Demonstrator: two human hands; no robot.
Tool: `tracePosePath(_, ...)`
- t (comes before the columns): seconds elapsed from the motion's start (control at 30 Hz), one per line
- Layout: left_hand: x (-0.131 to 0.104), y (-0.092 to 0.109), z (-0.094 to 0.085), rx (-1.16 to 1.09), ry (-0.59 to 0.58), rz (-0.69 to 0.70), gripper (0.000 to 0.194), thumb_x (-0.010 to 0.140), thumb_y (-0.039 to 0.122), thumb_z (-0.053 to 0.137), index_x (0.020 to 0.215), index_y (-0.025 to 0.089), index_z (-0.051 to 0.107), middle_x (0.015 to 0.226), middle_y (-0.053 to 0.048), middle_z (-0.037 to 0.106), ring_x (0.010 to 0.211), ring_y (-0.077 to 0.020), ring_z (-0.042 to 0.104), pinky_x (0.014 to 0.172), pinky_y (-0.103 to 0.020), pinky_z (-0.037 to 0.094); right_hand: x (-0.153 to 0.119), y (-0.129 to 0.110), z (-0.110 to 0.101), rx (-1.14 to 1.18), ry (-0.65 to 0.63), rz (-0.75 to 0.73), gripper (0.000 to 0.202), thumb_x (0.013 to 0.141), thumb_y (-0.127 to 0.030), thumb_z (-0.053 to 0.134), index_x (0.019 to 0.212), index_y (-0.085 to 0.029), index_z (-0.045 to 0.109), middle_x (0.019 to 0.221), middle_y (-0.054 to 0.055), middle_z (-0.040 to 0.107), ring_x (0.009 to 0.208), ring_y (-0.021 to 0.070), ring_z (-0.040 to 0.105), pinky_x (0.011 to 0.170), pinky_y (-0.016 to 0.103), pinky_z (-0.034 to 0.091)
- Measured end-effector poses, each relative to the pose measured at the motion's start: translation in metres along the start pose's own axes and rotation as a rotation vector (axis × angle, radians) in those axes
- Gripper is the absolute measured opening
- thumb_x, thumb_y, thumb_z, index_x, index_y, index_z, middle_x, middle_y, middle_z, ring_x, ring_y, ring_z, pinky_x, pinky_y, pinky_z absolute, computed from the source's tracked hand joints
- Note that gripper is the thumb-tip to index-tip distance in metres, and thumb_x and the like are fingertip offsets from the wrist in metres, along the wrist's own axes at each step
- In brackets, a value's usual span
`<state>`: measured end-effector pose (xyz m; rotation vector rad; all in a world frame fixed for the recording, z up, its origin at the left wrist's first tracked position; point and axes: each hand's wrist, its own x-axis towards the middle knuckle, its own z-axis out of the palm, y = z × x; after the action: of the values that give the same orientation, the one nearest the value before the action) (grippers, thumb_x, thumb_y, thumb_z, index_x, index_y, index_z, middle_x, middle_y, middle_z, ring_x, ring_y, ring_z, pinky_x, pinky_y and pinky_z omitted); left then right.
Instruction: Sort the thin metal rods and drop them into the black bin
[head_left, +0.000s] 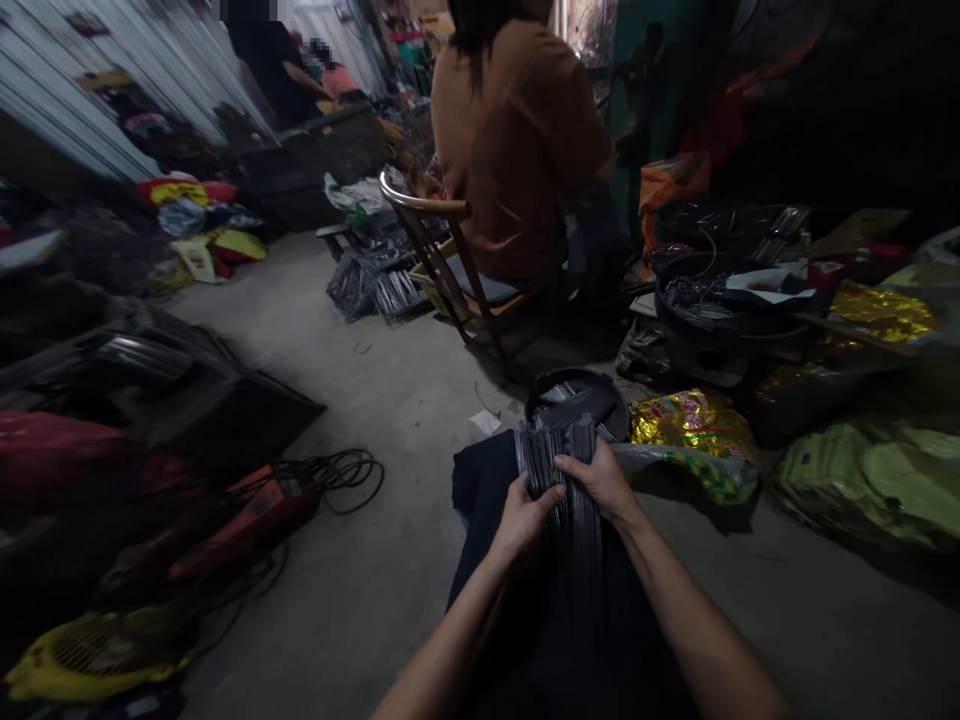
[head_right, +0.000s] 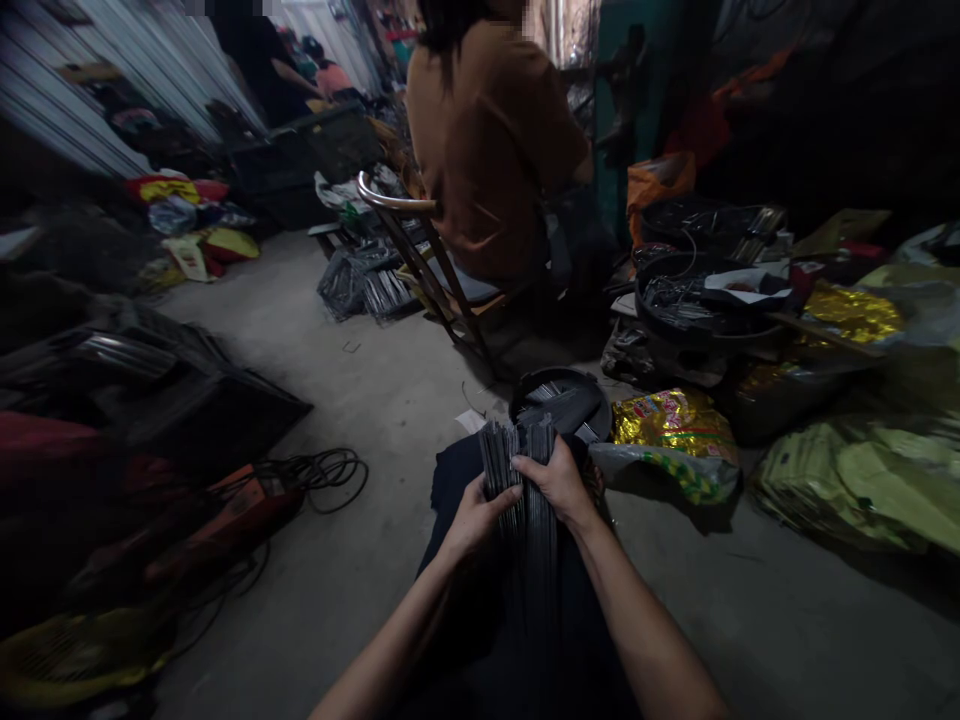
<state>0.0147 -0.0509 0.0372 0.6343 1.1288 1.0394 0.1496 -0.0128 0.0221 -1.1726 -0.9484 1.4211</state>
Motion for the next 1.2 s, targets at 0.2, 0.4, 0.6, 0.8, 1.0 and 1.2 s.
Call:
tracePosePath(0.2, -0.003, 0.002, 0.001, 0.005, -0.001, 0.007, 0.047, 0.062, 0.027, 0.084, 0.102, 0.011, 0.066, 0.091, -0.007, 0.074, 0.080, -0.0213, 0.068, 0.076, -0.032, 0.054, 0.000, 0.002, -0.004, 0.014, 0.004, -0.027, 0.050, 0.067, -0.032, 0.076, 0.113, -0.020, 0.059, 0.109, 0.005, 0.070, 0.101, 0.0245, 0.065, 0.093, 0.039, 0.049)
tracePosePath(0.4, -0.005, 0.003, 0.000, -0.023, 0.033, -0.034, 0.041, 0.064, 0.028, 0.080, 0.099, 0.012, 0.068, 0.085, -0.006, 0.074, 0.072, -0.0193, 0.068, 0.069, -0.029, 0.053, -0.001, -0.003, -0.003, 0.014, 0.009, -0.001, 0.048, 0.067, -0.036, 0.078, 0.108, -0.020, 0.060, 0.099, 0.004, 0.071, 0.092, 0.0230, 0.066, 0.087, 0.037, 0.051)
tracePosePath(0.6, -0.003, -0.001, -0.004, -0.004, 0.012, -0.017, 0.038, 0.062, 0.027, 0.082, 0.094, 0.012, 0.068, 0.081, -0.005, 0.072, 0.068, -0.0181, 0.066, 0.069, -0.030, 0.053, -0.001, -0.004, 0.000, 0.010, 0.004, 0.003, 0.051, 0.064, -0.034, 0.081, 0.108, -0.020, 0.059, 0.102, 0.005, 0.071, 0.094, 0.0235, 0.067, 0.088, 0.038, 0.051)
tracePosePath(0.8, -0.001, -0.003, -0.005, -0.004, 0.010, 0.000, 0.049, 0.059, 0.030, 0.086, 0.100, 0.012, 0.067, 0.092, -0.009, 0.074, 0.081, -0.0232, 0.069, 0.079, -0.035, 0.054, 0.001, -0.001, -0.004, 0.027, 0.017, 0.000, 0.050, 0.064, -0.033, 0.078, 0.110, -0.020, 0.060, 0.106, 0.005, 0.071, 0.099, 0.0253, 0.066, 0.091, 0.040, 0.050)
tracePosePath(1.0, 0.000, -0.006, -0.007, 0.018, -0.022, 0.030, 0.046, 0.062, 0.027, 0.085, 0.102, 0.013, 0.067, 0.095, -0.008, 0.075, 0.084, -0.0230, 0.069, 0.081, -0.034, 0.054, -0.002, -0.005, -0.004, 0.048, 0.013, 0.005, 0.048, 0.065, -0.032, 0.077, 0.109, -0.021, 0.060, 0.104, 0.004, 0.071, 0.098, 0.0246, 0.066, 0.091, 0.039, 0.050)
tracePosePath(1.2, -0.003, 0.000, 0.001, -0.006, 0.000, 0.006, 0.046, 0.060, 0.028, 0.086, 0.098, 0.013, 0.067, 0.089, -0.007, 0.075, 0.078, -0.0222, 0.070, 0.077, -0.034, 0.055, -0.001, -0.009, 0.002, 0.019, -0.035, 0.012, 0.054, 0.062, -0.035, 0.081, 0.109, -0.020, 0.060, 0.104, 0.006, 0.072, 0.098, 0.0257, 0.067, 0.090, 0.040, 0.051)
